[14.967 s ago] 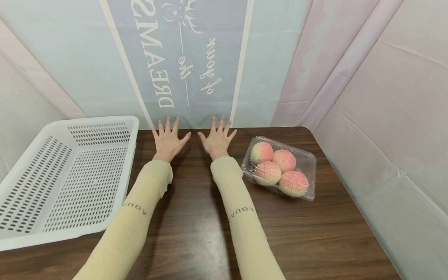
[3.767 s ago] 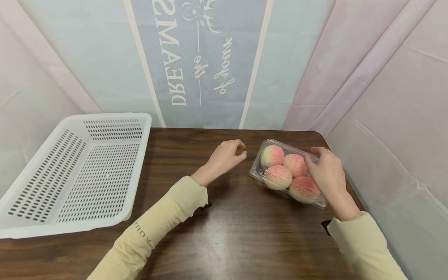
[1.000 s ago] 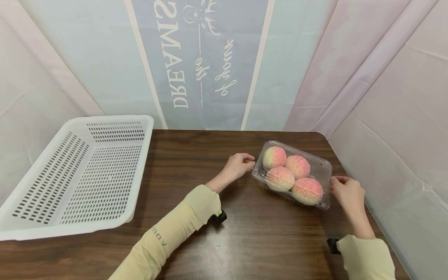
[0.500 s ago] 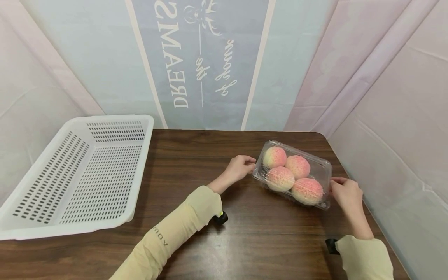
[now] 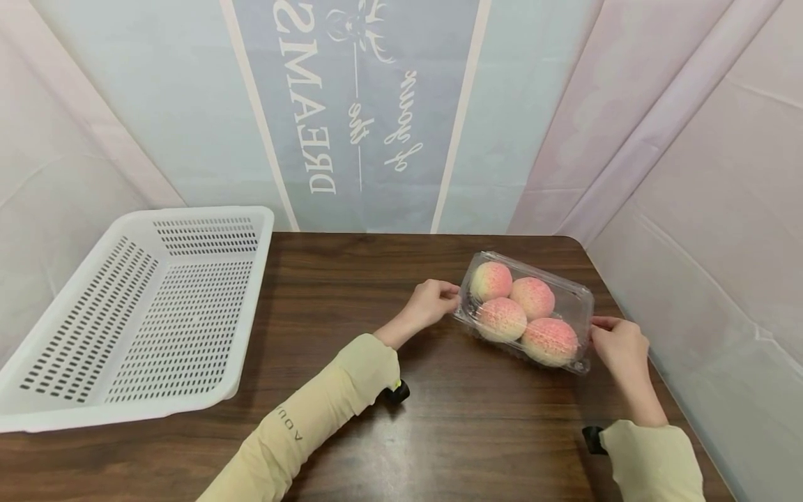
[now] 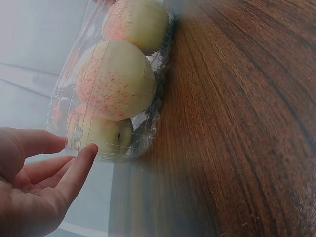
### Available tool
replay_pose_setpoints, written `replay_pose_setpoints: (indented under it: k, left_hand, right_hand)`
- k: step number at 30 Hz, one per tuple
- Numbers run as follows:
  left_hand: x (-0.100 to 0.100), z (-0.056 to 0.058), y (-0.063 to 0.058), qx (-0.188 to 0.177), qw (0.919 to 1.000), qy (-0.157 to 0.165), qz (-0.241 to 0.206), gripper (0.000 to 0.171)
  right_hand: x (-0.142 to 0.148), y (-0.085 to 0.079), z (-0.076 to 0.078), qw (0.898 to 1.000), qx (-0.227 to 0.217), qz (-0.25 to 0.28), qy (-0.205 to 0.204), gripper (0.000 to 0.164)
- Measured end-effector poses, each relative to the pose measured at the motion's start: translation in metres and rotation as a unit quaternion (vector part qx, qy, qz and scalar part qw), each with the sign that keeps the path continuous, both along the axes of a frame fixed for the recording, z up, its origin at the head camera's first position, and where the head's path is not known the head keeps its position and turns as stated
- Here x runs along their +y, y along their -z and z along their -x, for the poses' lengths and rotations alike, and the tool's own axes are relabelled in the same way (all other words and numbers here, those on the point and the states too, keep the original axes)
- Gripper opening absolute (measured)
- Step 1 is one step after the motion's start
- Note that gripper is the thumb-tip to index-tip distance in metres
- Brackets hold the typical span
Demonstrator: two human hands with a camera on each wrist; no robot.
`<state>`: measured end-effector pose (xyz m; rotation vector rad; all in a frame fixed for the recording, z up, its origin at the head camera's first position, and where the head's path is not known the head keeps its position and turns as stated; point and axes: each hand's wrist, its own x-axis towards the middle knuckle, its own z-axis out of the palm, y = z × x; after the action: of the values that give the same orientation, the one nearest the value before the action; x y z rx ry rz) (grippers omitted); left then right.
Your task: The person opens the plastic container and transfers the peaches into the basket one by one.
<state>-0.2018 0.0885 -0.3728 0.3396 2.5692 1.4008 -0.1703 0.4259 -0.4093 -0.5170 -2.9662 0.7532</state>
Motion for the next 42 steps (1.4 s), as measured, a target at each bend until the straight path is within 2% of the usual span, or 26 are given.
replay_pose_setpoints:
  k: [2,6,10,20,26,35,42]
  left_hand:
    - [0.0,0.0,0.0,-0.001,1.0,-0.001,0.003,0.025]
    - [0.0,0.0,0.0,-0.005,0.9999,-0.004,0.009,0.025]
    - [0.0,0.001,0.0,-0.002,0.9999,-0.007,0.014,0.025]
    - [-0.005,0.003,0.001,0.003,0.9998,-0.015,0.015,0.025]
    - [-0.009,0.003,0.0,0.012,0.9995,-0.017,0.024,0.024]
    - [-0.016,0.002,-0.001,0.031,0.9989,-0.011,0.033,0.025]
    - [-0.023,0.002,0.001,0.027,0.9991,-0.013,0.031,0.025]
  right_hand:
    - [0.006,0.006,0.003,1.0,0.003,0.005,0.0,0.052]
    - [-0.038,-0.041,-0.019,1.0,-0.002,0.017,-0.009,0.044]
    - [-0.055,-0.057,-0.028,1.0,0.003,0.01,-0.017,0.043]
    - [-0.06,-0.055,-0.021,1.0,0.013,0.008,-0.017,0.04]
    - [-0.063,-0.054,-0.019,0.999,0.027,0.004,-0.032,0.039]
    - [-0.069,-0.053,-0.015,0.999,0.015,0.019,-0.029,0.04]
    - [-0.077,-0.052,-0.011,0.999,0.018,0.026,-0.028,0.04]
